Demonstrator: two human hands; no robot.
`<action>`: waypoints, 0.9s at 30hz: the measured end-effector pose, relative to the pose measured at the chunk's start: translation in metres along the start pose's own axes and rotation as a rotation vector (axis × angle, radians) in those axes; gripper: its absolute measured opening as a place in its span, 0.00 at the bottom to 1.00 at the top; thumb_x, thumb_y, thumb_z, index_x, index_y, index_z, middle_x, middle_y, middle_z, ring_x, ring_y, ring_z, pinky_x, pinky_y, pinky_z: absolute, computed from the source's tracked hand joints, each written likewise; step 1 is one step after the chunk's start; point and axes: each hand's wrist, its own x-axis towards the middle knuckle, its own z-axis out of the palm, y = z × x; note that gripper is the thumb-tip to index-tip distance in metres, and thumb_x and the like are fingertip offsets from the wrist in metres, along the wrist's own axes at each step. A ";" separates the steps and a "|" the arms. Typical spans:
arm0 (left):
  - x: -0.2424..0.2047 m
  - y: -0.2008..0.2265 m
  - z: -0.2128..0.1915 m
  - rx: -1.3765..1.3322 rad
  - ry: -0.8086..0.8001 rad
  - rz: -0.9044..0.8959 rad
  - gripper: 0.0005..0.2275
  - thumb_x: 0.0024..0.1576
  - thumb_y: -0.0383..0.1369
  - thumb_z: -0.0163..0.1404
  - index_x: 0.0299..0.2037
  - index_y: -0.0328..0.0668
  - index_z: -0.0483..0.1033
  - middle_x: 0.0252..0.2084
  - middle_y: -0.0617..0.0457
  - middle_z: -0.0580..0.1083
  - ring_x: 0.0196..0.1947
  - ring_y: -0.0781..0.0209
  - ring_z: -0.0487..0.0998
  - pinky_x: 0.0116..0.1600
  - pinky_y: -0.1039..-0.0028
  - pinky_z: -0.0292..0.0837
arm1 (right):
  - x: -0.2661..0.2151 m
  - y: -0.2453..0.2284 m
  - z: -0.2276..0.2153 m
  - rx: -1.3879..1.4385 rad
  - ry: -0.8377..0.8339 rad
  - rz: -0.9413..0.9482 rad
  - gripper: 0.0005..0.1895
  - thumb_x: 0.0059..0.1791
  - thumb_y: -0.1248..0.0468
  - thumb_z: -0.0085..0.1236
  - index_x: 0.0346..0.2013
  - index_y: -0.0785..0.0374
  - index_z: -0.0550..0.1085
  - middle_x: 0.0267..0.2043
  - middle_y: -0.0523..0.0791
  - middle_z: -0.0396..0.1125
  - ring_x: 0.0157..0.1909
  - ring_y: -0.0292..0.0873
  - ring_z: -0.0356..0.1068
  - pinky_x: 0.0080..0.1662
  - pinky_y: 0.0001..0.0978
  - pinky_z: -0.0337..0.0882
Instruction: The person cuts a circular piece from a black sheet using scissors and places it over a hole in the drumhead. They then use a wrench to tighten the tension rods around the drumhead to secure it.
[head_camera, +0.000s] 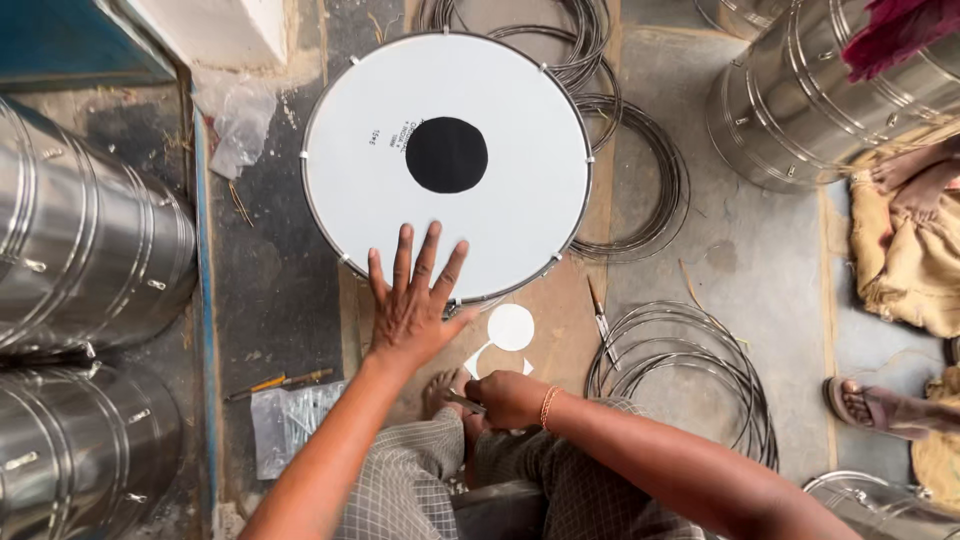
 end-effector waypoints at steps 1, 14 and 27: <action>-0.004 0.003 0.001 -0.087 0.054 -0.013 0.47 0.50 0.53 0.60 0.76 0.65 0.39 0.79 0.51 0.36 0.78 0.45 0.34 0.73 0.31 0.32 | 0.002 0.002 0.003 0.058 -0.054 0.081 0.15 0.42 0.65 0.65 0.43 0.63 0.76 0.32 0.54 0.76 0.36 0.54 0.76 0.36 0.45 0.72; 0.000 -0.012 0.031 0.038 -0.234 -0.011 0.44 0.53 0.60 0.50 0.77 0.64 0.39 0.80 0.55 0.36 0.79 0.50 0.33 0.75 0.35 0.28 | 0.039 0.079 -0.061 0.717 -0.128 0.609 0.10 0.54 0.59 0.51 0.46 0.59 0.74 0.32 0.45 0.75 0.29 0.37 0.70 0.31 0.31 0.70; -0.006 -0.017 0.047 0.115 -0.218 0.000 0.39 0.55 0.64 0.40 0.76 0.62 0.46 0.80 0.55 0.41 0.78 0.48 0.39 0.73 0.33 0.31 | 0.056 0.098 -0.056 0.849 -0.006 0.357 0.09 0.53 0.69 0.51 0.43 0.65 0.78 0.28 0.41 0.71 0.31 0.35 0.70 0.32 0.28 0.69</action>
